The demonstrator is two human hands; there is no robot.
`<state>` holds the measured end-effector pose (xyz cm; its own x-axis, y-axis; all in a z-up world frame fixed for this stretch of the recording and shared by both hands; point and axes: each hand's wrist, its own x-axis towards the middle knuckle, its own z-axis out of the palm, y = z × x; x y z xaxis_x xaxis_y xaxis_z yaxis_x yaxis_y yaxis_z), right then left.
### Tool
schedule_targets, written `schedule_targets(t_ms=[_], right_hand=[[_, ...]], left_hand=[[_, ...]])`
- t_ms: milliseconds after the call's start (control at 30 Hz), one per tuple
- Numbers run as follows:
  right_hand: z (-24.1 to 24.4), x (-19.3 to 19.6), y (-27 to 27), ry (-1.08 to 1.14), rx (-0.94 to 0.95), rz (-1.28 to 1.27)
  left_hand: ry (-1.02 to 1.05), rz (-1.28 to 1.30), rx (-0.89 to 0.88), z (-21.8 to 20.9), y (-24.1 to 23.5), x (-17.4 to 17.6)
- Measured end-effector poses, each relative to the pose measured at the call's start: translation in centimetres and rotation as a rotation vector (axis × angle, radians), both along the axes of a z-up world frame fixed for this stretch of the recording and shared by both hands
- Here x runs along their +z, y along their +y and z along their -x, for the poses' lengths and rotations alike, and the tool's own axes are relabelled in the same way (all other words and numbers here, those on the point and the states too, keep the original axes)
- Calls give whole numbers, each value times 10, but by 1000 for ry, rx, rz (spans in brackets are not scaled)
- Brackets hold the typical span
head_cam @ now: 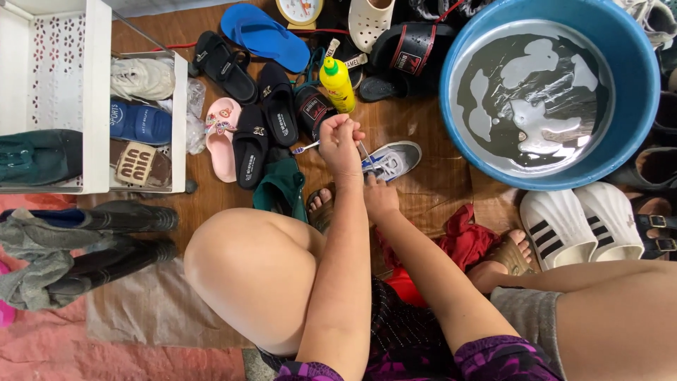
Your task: The person removes the insole from a sneaker, washes it in a basin of soapy water, and then places it back inside the shoe. The person then proceeds to tie the laces of the sneaker.
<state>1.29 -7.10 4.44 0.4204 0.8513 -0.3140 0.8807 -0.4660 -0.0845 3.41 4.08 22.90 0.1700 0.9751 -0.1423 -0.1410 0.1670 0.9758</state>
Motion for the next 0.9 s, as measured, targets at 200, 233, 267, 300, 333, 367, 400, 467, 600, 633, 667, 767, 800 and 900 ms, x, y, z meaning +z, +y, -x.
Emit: schedule_targets(t_ms=[200, 233, 267, 300, 333, 367, 400, 467, 600, 633, 667, 767, 800, 900], right_hand=[[0, -58, 6, -352, 96, -250], [0, -58, 7, -352, 92, -247], [0, -58, 7, -367, 96, -264], [0, -59, 7, -384, 99, -278], [1, -51, 7, -383, 94, -274], [1, -42, 8, -437, 79, -318], [1, -34, 8, -490, 64, -361], [2, -37, 10, -525, 28, -368], [9, -53, 13, -531, -76, -360], [9, -65, 14, -531, -78, -360], [10, -76, 14, -513, -126, -296], [7, -50, 13, -419, -104, -276], [5, -32, 10, -342, -33, -318], [-6, -5, -2, -195, -1, -335]], left_hand=[[8, 28, 130, -3, 11, -9], [10, 30, 125, -3, 12, -9], [-1, 48, 150, -3, 14, -9], [-11, 68, 174, -4, 14, -9], [-10, 71, 168, -4, 15, -9], [-18, 80, 194, -5, 17, -10], [-25, 88, 220, -5, 19, -10], [-31, 92, 237, -7, 21, -14], [-24, 112, 267, -8, 22, -15], [-23, 112, 265, -8, 22, -14], [-30, 120, 272, -7, 22, -12], [-39, 143, 289, -8, 22, -2], [-40, 160, 301, -8, 21, 2], [-37, 154, 306, -9, 24, -6]])
